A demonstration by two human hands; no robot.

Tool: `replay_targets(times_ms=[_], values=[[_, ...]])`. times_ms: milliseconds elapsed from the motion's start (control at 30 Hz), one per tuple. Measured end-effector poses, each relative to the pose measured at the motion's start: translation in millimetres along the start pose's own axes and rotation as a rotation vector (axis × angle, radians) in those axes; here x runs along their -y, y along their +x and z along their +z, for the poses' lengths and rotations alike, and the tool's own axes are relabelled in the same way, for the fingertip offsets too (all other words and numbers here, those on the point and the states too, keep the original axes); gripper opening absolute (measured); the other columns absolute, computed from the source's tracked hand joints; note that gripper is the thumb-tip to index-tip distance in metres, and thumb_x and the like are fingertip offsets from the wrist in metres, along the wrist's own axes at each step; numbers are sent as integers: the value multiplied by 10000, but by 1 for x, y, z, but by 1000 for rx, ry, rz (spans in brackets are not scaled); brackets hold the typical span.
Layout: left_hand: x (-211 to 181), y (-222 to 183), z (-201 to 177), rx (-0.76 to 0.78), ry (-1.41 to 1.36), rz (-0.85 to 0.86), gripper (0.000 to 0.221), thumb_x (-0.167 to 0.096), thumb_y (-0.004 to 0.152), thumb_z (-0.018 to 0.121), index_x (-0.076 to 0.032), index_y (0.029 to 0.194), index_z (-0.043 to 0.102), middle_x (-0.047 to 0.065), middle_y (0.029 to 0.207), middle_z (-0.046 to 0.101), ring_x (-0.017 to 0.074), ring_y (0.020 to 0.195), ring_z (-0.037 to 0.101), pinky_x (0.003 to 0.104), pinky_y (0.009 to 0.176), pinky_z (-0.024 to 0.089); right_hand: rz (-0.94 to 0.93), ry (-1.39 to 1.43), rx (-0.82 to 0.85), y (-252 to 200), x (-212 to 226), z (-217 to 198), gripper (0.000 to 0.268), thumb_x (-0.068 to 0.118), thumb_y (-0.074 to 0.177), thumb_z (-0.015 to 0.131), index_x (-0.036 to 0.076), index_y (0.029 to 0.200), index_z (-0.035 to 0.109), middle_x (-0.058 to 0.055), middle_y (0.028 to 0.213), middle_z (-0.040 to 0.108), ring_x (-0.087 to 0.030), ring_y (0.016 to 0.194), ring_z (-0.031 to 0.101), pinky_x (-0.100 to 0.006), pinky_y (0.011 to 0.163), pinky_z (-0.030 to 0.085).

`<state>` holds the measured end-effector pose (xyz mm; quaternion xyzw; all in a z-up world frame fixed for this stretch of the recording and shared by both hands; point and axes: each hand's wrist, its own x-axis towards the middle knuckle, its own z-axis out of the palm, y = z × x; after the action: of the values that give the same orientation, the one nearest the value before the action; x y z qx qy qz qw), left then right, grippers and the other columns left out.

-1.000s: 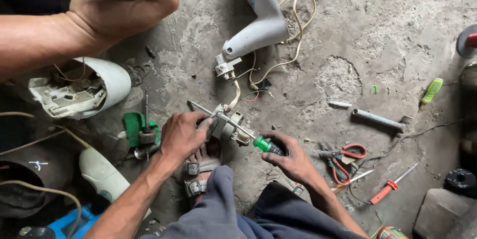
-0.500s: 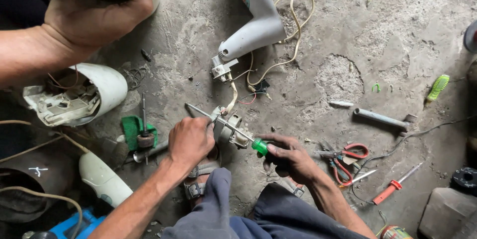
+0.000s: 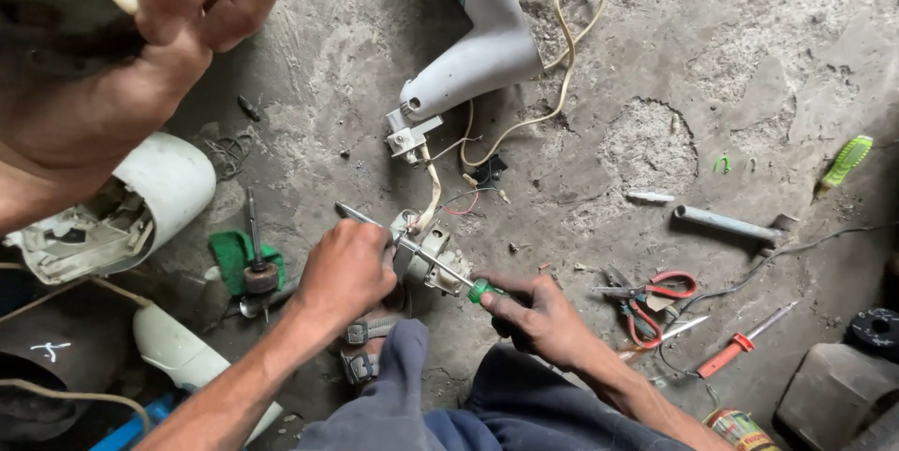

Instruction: Disassembling and reassembling a fan motor using a screwdriver and pliers on a workshop floor.

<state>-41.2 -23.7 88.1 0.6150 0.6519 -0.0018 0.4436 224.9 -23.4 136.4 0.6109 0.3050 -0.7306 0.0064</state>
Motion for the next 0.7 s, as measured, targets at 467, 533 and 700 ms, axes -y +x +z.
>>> replay_targets(times_ms=[467,533,700], values=[[-9,18,-18,225,85,-35,92,31,796,601,58,785,689,145,616,687,270,497,686,351,473,615,-564,-950,-453,-14,-11,15,316,410,911,635,131,1039,707,-33,694,650,-190,548,581,-346,514,481],[-5,12,-17,183,58,-23,109,-17,865,630,72,851,691,157,648,700,278,514,699,361,490,632,-789,-1084,-626,-7,-22,15,350,390,860,722,131,1084,645,-20,900,660,-190,728,619,-346,581,467],[9,1,4,201,-80,-60,323,-224,857,563,32,788,746,320,810,716,560,871,701,640,707,539,-445,-1083,-505,7,-47,15,405,520,846,725,189,1034,588,-67,896,545,-344,869,667,-505,692,575]])
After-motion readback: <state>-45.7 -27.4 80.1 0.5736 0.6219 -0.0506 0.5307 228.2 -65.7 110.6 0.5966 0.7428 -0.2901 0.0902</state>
